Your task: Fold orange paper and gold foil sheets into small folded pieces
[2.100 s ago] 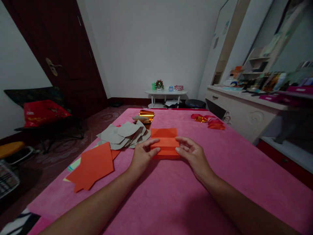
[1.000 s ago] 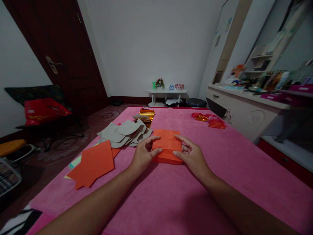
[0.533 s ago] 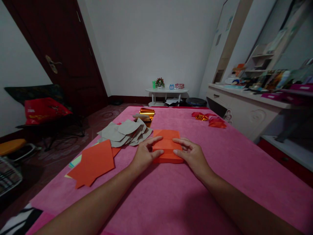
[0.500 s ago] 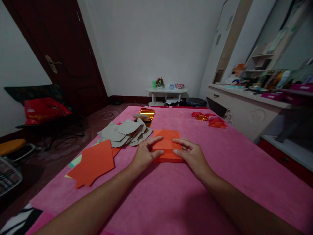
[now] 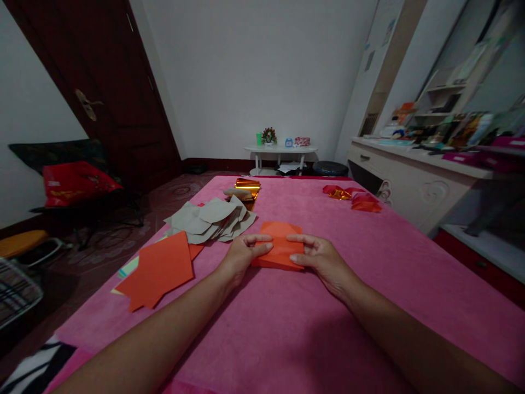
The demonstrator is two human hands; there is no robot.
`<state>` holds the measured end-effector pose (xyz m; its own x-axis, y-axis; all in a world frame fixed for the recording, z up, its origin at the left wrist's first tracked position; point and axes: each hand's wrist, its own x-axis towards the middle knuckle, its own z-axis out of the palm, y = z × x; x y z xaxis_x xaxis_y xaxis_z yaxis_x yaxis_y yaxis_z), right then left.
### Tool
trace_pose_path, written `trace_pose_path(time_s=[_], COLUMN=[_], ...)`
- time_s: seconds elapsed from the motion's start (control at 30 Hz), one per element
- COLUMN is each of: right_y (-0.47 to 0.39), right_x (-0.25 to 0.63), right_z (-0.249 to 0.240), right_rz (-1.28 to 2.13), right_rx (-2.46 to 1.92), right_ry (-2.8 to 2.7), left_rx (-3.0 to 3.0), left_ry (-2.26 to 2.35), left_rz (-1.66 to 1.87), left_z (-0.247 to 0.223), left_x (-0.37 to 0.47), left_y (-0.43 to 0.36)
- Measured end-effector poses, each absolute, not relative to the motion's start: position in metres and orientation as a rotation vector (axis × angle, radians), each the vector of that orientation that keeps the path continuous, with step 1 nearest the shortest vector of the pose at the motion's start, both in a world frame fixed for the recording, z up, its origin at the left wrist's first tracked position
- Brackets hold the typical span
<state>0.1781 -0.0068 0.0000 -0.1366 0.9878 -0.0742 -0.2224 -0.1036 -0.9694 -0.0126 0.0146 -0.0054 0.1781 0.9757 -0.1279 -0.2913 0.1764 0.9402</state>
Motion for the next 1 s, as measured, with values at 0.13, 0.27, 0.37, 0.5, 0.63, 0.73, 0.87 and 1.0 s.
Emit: trace_pose_path(time_s=[0.13, 0.27, 0.37, 0.5, 0.63, 0.73, 0.87, 1.0], right_y=[-0.0062, -0.0043, -0.0029, -0.0025, -0.0055, -0.0077, -0.0074, -0.0058], right_x=[0.1788, 0.1799, 0.1808, 0.1824, 0.182, 0.1802, 0.1787, 0.1785], right_z=[-0.0017, -0.0022, -0.0015, -0.0009, 0.0005, 0.0019, 0.0016, -0.0007], right_rz=[1.479, 1.45, 1.419, 1.387, 1.453, 1.498, 1.475, 1.418], right_rx=[-1.039, -1.036, -1.059, -1.081, -1.059, -1.047, -1.102, -1.112], right_ry=[-1.076, -1.026, -0.962, -0.943, -1.042, -1.088, -1.088, -1.096], left_rx=[0.877, 0.881, 0.917, 0.971, 0.998, 1.068, 1.281, 1.42], left_ry=[0.907, 0.842, 0.828, 0.758, 0.796, 0.864, 0.943, 1.004], left_rz=[1.075, 0.987, 0.902, 0.868, 0.901, 0.946, 1.033, 1.141], left_z=[-0.0015, 0.0019, 0.0029, 0.0016, -0.0012, -0.0022, -0.0022, -0.005], left_x=[-0.0124, -0.0128, -0.0142, -0.0157, -0.0151, -0.0141, -0.0125, -0.0106], left_y=[0.0127, 0.0105, 0.0094, 0.0087, 0.0088, 0.0091, 0.0095, 0.0107])
